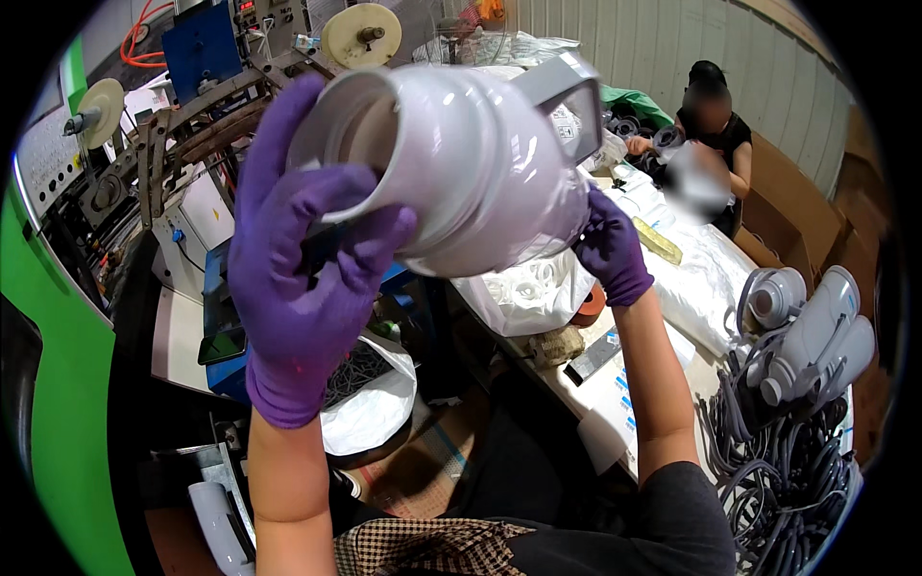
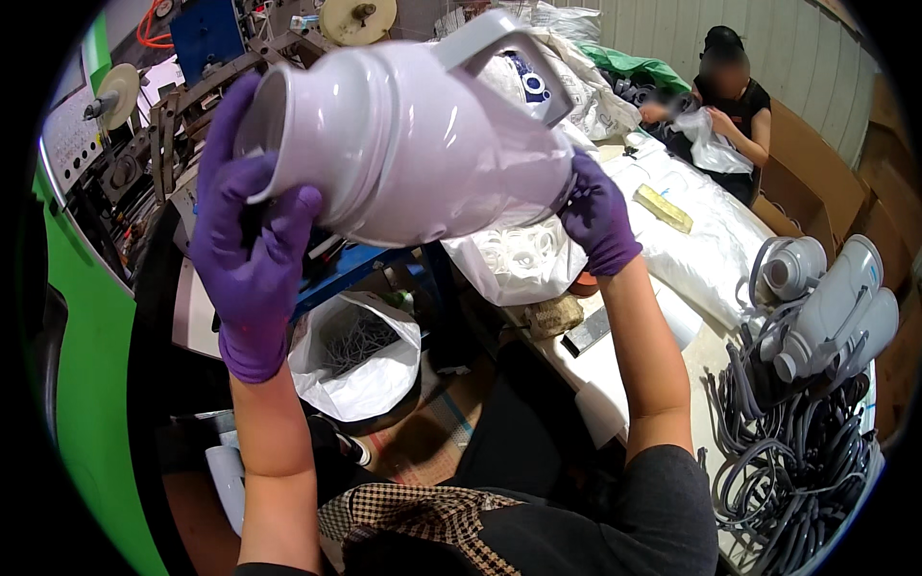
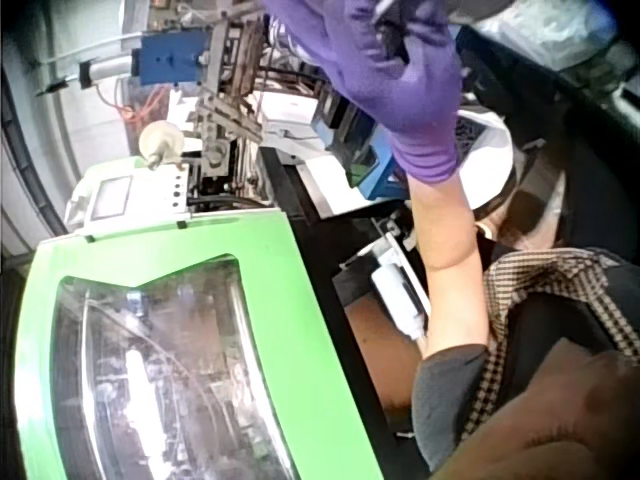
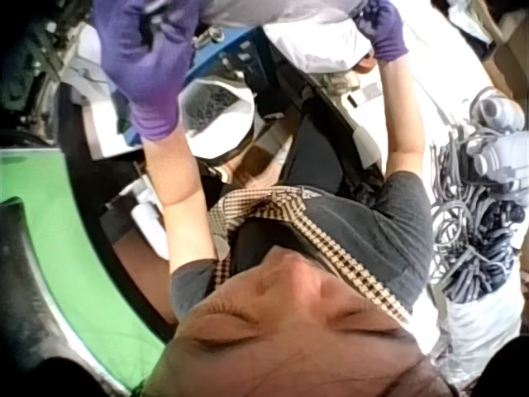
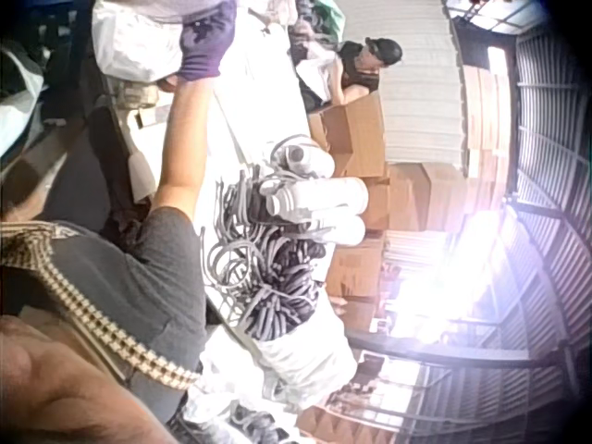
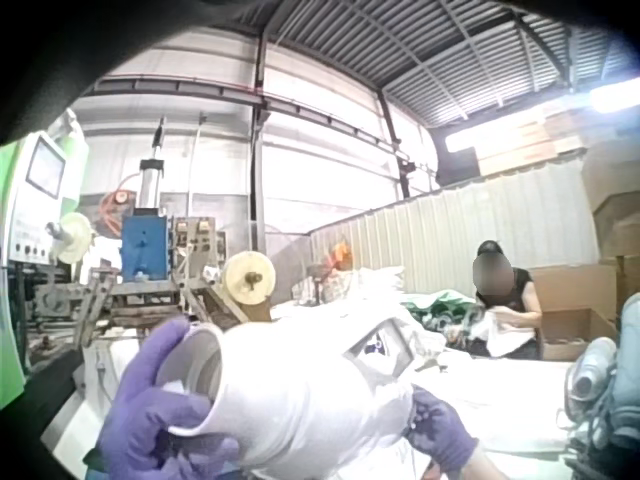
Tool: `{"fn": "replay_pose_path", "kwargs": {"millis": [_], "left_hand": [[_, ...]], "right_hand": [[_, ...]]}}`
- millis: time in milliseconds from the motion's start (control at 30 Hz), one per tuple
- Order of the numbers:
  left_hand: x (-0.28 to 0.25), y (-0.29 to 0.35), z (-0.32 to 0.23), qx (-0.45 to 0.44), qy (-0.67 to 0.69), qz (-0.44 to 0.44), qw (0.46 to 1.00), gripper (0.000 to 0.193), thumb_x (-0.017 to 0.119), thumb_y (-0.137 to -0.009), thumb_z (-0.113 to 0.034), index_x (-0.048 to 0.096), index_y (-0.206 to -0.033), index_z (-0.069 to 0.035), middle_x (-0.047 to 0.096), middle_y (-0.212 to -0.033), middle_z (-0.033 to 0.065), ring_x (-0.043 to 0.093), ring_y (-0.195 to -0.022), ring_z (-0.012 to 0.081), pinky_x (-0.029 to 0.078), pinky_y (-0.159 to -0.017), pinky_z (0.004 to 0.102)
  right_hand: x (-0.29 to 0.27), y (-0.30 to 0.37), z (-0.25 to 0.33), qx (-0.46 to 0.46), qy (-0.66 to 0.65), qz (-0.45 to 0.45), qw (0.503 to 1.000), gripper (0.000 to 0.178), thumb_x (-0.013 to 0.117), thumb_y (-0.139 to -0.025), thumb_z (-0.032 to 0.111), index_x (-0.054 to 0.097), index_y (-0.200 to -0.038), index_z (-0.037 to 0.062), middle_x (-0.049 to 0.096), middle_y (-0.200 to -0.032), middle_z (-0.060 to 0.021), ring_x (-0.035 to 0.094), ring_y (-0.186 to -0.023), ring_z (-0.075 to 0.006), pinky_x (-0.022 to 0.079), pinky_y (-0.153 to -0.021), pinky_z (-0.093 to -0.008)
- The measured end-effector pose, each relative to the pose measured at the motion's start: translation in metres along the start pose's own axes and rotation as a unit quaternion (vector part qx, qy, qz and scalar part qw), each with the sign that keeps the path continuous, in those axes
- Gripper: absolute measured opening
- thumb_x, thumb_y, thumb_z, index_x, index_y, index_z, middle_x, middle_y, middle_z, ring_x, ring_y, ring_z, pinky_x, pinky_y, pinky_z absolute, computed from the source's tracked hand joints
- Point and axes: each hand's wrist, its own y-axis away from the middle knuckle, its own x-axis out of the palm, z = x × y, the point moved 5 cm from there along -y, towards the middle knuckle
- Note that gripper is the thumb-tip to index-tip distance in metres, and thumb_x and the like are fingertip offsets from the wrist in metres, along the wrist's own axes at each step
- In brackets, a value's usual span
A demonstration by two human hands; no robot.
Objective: The person assembles white plastic containers by attaching handles and lids. They pick up a container, fit a handle onto the rim, and then place a lid on top. The process is repeated for multiple units in a workshop setting.
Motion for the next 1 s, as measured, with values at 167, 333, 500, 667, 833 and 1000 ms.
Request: {"fn": "replay_pose_path", "kwargs": {"millis": [167,333,500,667,833,1000], "left_hand": [[-0.033,0.042,-0.017,0.046,-0.160,-0.022,0.986,0.036,0.082,-0.088,-0.032,0.062,-0.103,-0.006,0.048,-0.149,0.0314,0.056,-0.132,0.0462,0.049,-0.108,0.0503],[-0.038,0.088,0.004,-0.104,-0.148,0.012,0.983,0.033,0.083,-0.086,-0.029,0.066,-0.095,-0.003,0.048,-0.149,0.0299,0.055,-0.132,0.0399,0.046,-0.108,0.0467],[-0.078,0.172,-0.004,-0.296,-0.022,-0.080,0.952,0.109,0.091,-0.071,-0.035,0.024,-0.153,-0.008,0.026,-0.163,0.0235,0.043,-0.142,0.0343,0.037,-0.118,0.0482],[-0.094,0.245,0.007,-0.462,-0.008,-0.052,0.886,0.107,0.088,-0.076,-0.046,0.034,-0.159,-0.006,0.037,-0.159,0.0146,0.041,-0.144,0.0291,0.034,-0.120,0.0455],[-0.065,0.211,0.017,-0.430,0.086,-0.159,0.884,0.082,0.091,-0.077,-0.036,0.055,-0.142,-0.001,0.052,-0.148,0.0157,0.049,-0.139,0.0274,0.040,-0.116,0.0415],[-0.018,0.060,0.012,-0.209,-0.028,-0.028,0.977,0.064,0.092,-0.075,-0.033,0.067,-0.127,-0.004,0.064,-0.130,0.0187,0.063,-0.122,0.0327,0.051,-0.104,0.0412]], "right_hand": [[0.013,0.020,-0.010,-0.317,0.349,-0.016,0.882,0.041,0.054,-0.103,0.005,0.049,-0.144,-0.0005,0.065,-0.131,-0.0149,0.064,-0.119,-0.0203,0.052,-0.101,-0.0335],[0.001,0.010,-0.021,-0.199,0.356,-0.043,0.912,0.040,0.050,-0.108,0.017,0.050,-0.145,0.0003,0.062,-0.135,-0.0133,0.063,-0.119,-0.0215,0.053,-0.100,-0.0336],[0.045,0.045,-0.071,-0.202,0.385,-0.093,0.896,0.037,0.056,-0.104,0.013,0.058,-0.139,-0.0005,0.064,-0.130,-0.0115,0.061,-0.112,-0.0180,0.051,-0.095,-0.0327],[0.050,0.039,-0.102,-0.082,0.299,-0.110,0.944,0.047,0.063,-0.098,0.009,0.056,-0.143,-0.0001,0.065,-0.126,-0.0075,0.059,-0.109,-0.0127,0.047,-0.095,-0.0261],[0.082,0.020,-0.038,-0.314,0.586,-0.108,0.739,0.036,0.058,-0.102,0.009,0.060,-0.137,-0.0013,0.065,-0.129,-0.0152,0.061,-0.118,-0.0214,0.047,-0.101,-0.0311],[0.028,0.055,0.009,-0.378,0.827,-0.137,0.393,0.020,0.064,-0.094,-0.004,0.069,-0.114,-0.0046,0.063,-0.128,-0.0217,0.063,-0.119,-0.0339,0.055,-0.096,-0.0401]]}}
